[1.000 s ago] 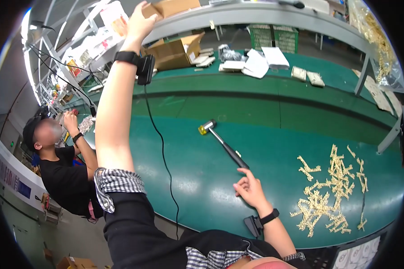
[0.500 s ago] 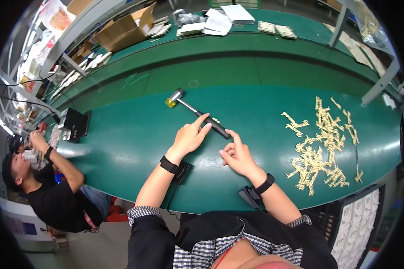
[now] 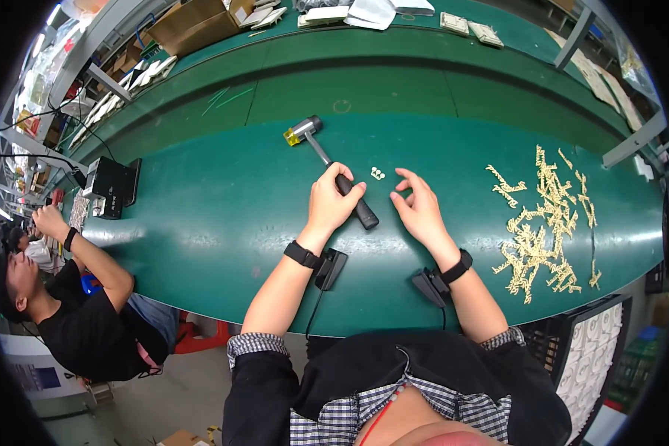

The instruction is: The person reaches for a box on a shelf, removes a plastic bag and labels, and places the box on the table. They pick up a green stick and a gold ornament, then press the stick into the ornament by hand.

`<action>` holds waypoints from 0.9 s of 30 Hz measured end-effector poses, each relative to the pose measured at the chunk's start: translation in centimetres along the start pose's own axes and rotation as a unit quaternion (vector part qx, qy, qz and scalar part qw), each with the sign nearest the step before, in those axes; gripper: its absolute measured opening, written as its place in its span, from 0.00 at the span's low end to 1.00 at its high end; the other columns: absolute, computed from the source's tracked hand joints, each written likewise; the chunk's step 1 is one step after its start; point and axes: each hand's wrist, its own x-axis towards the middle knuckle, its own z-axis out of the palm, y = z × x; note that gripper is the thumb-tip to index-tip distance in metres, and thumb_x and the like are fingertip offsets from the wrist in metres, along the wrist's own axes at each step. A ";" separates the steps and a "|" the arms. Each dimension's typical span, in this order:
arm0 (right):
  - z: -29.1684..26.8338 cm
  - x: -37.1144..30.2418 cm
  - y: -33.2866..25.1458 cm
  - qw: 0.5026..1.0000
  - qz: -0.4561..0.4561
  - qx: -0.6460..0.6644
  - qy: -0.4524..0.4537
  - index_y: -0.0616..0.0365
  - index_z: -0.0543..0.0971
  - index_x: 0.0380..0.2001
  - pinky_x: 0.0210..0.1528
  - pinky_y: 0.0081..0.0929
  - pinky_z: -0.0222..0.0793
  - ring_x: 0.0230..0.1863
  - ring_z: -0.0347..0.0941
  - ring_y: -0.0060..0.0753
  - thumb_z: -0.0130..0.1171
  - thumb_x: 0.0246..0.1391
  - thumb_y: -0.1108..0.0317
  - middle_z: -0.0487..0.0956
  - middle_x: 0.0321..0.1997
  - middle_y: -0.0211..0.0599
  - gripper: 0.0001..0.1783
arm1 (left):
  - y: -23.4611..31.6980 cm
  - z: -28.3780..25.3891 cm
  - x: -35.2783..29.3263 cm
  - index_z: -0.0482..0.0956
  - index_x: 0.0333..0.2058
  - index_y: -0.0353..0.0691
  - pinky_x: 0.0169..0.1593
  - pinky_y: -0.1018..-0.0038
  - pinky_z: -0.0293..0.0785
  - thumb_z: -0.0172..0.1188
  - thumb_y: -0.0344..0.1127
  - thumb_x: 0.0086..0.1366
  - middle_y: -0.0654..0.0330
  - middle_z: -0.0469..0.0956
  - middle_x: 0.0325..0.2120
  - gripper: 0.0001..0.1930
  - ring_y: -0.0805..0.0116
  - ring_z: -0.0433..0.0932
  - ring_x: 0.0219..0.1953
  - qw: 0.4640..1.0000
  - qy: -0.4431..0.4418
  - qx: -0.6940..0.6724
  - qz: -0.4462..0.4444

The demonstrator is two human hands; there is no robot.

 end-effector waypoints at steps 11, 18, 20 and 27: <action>1.5 3.1 0.2 0.989 -0.110 -0.079 0.051 0.59 0.75 0.30 0.31 0.26 0.69 0.29 0.72 0.33 0.59 0.46 0.76 0.73 0.30 0.34 0.06 | -0.7 0.7 0.1 0.69 0.28 0.40 0.23 0.78 0.61 0.65 0.37 0.52 0.69 0.65 0.16 0.13 0.81 0.62 0.19 0.983 0.039 -0.163 0.068; -2.1 4.7 -6.8 0.929 -0.335 -0.010 0.155 0.62 0.75 0.29 0.27 0.21 0.68 0.27 0.71 0.29 0.57 0.44 0.83 0.74 0.30 0.38 0.07 | 0.3 -0.5 -0.7 0.69 0.30 0.41 0.23 0.73 0.64 0.63 0.45 0.53 0.62 0.69 0.14 0.16 0.70 0.70 0.18 0.990 -0.003 -0.137 0.015; -3.5 7.4 -13.0 0.877 -0.449 -0.023 0.171 0.62 0.75 0.28 0.28 0.21 0.68 0.28 0.71 0.30 0.56 0.44 0.84 0.74 0.30 0.41 0.08 | 0.1 -0.7 -0.9 0.69 0.31 0.42 0.24 0.71 0.65 0.62 0.46 0.53 0.60 0.71 0.14 0.16 0.66 0.73 0.18 0.991 -0.004 -0.137 0.003; -5.3 20.2 -34.7 0.740 -0.646 -0.074 0.175 0.59 0.76 0.37 0.37 0.20 0.71 0.37 0.75 0.25 0.55 0.53 0.73 0.78 0.38 0.33 0.07 | 0.2 -0.8 -0.2 0.68 0.32 0.43 0.24 0.71 0.62 0.61 0.47 0.55 0.62 0.68 0.14 0.16 0.68 0.71 0.19 0.991 -0.013 -0.130 0.027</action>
